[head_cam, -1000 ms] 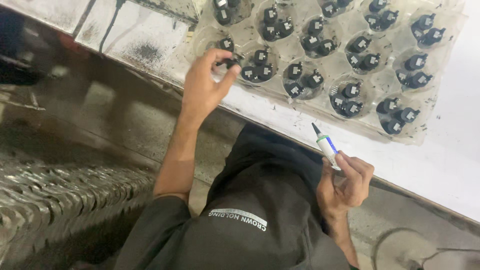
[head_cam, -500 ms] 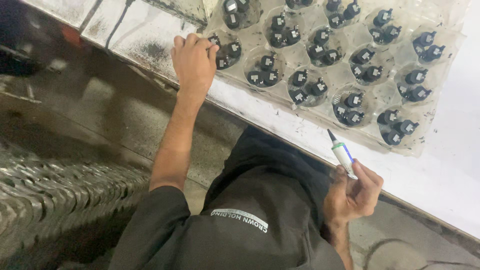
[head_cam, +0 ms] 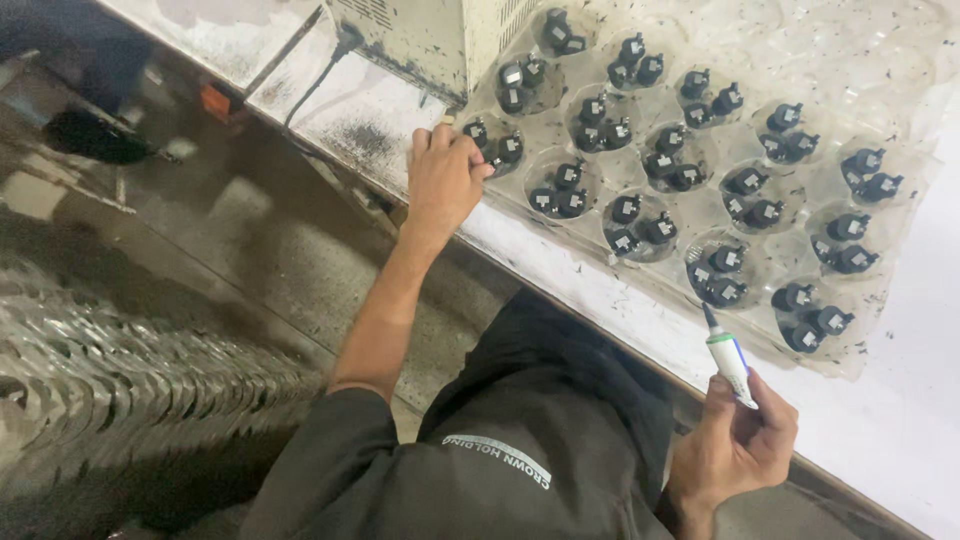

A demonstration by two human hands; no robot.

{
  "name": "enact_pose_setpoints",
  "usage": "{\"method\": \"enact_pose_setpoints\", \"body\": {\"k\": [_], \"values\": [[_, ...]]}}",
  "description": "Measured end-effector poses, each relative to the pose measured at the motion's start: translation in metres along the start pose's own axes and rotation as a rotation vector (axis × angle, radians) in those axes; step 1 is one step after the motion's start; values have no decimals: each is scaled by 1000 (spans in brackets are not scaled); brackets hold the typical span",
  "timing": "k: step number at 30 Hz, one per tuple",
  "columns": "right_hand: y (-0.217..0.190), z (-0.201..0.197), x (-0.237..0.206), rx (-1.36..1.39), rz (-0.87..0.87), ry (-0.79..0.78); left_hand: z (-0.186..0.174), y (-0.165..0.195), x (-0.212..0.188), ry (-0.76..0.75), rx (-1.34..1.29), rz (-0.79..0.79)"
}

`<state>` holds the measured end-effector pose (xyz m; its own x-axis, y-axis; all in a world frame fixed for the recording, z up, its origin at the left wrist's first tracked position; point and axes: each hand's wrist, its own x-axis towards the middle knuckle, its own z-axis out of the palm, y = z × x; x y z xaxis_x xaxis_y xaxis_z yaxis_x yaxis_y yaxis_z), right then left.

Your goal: The person picks black plug-shaped components one at a time from a plastic tray and squeezes adhesive from a tube onto each one, then places the treated component back in the tray. Midway, the person handles the tube, appearing to uncap or reposition it, before resuming treating more components.

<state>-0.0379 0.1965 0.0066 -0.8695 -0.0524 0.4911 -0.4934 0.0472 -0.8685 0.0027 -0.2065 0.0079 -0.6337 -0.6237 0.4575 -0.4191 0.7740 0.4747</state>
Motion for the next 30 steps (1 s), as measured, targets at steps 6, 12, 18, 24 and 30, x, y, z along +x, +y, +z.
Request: {"method": "enact_pose_setpoints", "body": {"k": [6, 12, 18, 24, 30], "values": [[2, 1, -1, -140, -90, -47, 4, 45, -31, -247, -827, 18], [7, 12, -5, -55, -361, -8, 50, 154, -124, -939, -1491, -314], [5, -4, -8, -11, -234, 88, 50, 192, -182, -1341, -1693, -333], [9, -2, -11, 48, -195, 90, 43, 187, -175, -1366, -1728, -358], [7, 0, -10, 19, -218, 53, 42, 185, -179, -1334, -1738, -456]]}}
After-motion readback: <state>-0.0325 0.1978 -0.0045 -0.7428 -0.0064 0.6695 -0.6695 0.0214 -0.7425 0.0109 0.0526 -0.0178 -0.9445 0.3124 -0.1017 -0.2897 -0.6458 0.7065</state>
